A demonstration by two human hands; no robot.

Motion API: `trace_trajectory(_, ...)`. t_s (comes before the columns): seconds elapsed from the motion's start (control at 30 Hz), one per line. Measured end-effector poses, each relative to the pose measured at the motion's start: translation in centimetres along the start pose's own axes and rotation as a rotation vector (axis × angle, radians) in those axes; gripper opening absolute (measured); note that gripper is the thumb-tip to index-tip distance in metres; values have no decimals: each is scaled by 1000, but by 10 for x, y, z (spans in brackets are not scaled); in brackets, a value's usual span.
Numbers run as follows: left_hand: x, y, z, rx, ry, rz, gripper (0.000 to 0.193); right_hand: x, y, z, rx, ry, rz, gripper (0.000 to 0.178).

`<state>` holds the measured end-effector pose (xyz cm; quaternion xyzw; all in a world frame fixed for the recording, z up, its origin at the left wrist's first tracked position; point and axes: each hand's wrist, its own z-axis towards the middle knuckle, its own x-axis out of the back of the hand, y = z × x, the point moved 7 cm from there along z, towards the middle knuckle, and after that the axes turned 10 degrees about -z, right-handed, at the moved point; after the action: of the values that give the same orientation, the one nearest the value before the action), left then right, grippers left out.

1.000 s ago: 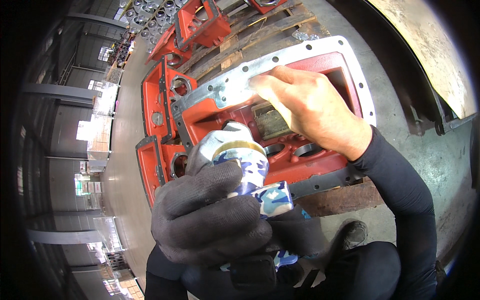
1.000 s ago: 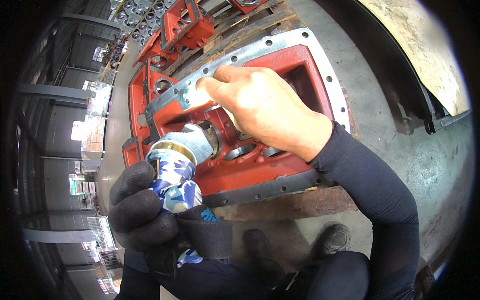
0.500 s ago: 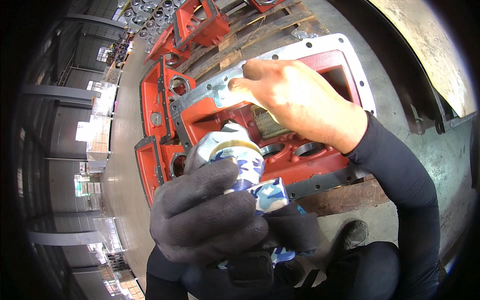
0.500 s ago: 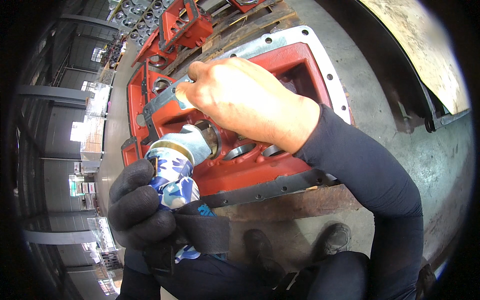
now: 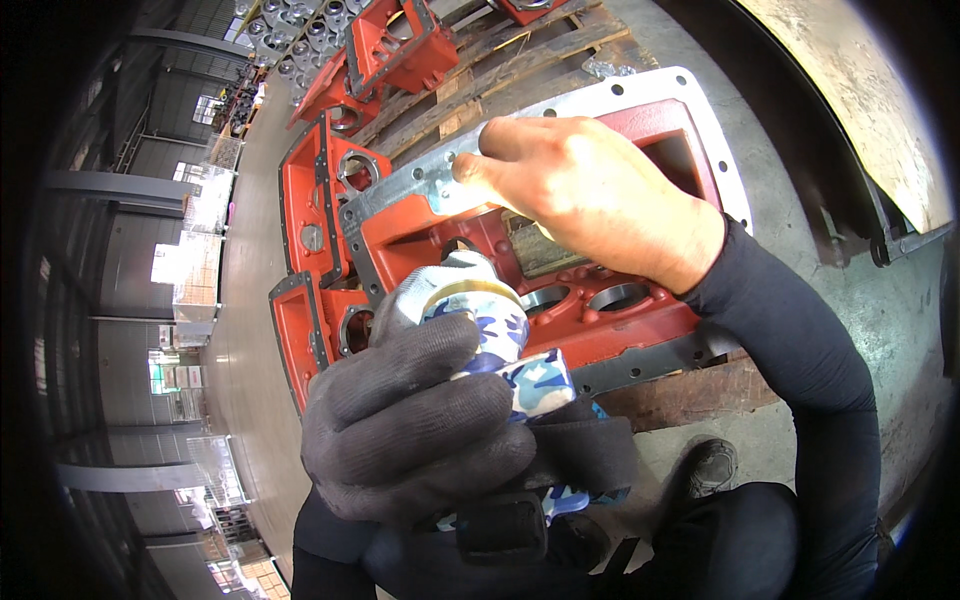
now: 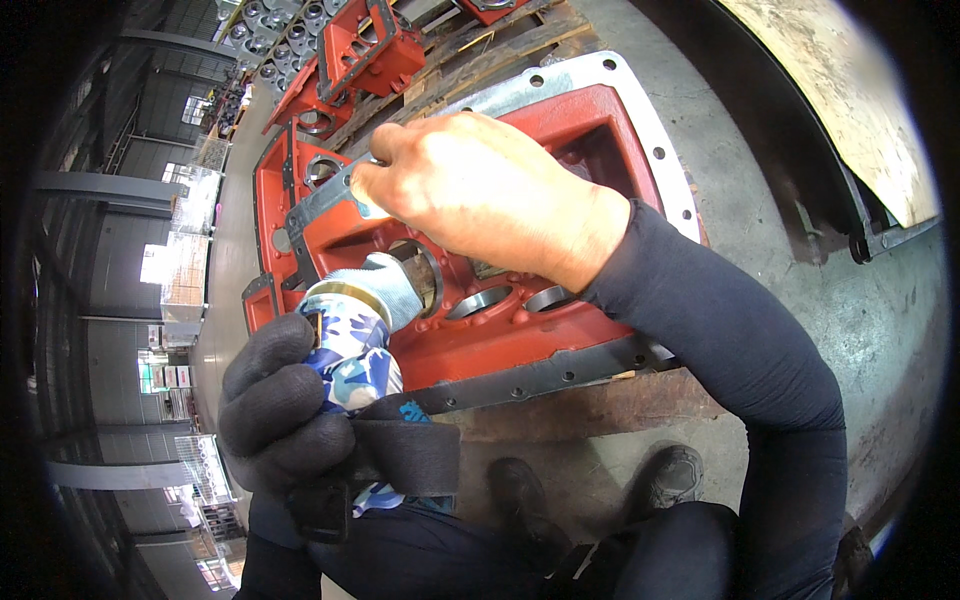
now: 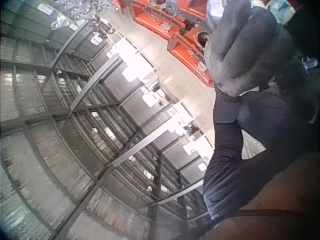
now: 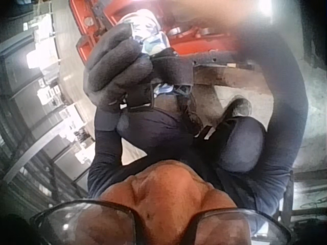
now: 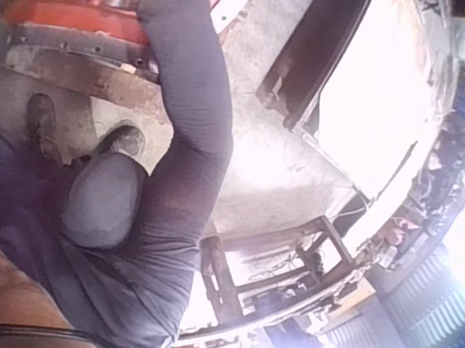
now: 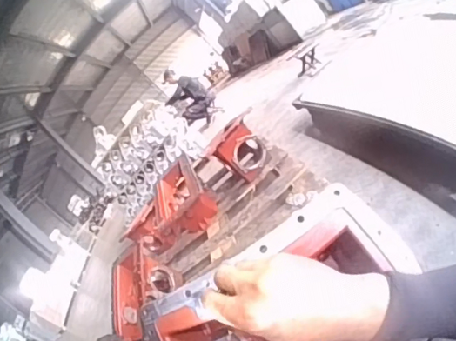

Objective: The person applies a sealant to the edges of a red metal engine block using a small brush. They carefully spread the sealant along the seams and around the bolt holes.

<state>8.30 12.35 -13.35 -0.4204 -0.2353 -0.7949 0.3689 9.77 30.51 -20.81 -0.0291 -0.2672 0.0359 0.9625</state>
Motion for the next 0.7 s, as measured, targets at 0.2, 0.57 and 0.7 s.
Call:
trace_trajectory(0.2, 0, -2, -1, 20, -20, 5, 40, 1, -4, 3, 33, -37, -14, 18)
trace_trajectory(0.57, 6, 2, -2, 168, -80, -31, 44, 3, -6, 4, 82, -56, -31, 23)
trace_trajectory(0.7, 5, 1, -2, 93, -45, -38, 42, 14, -1, 2, 56, -70, -9, 20)
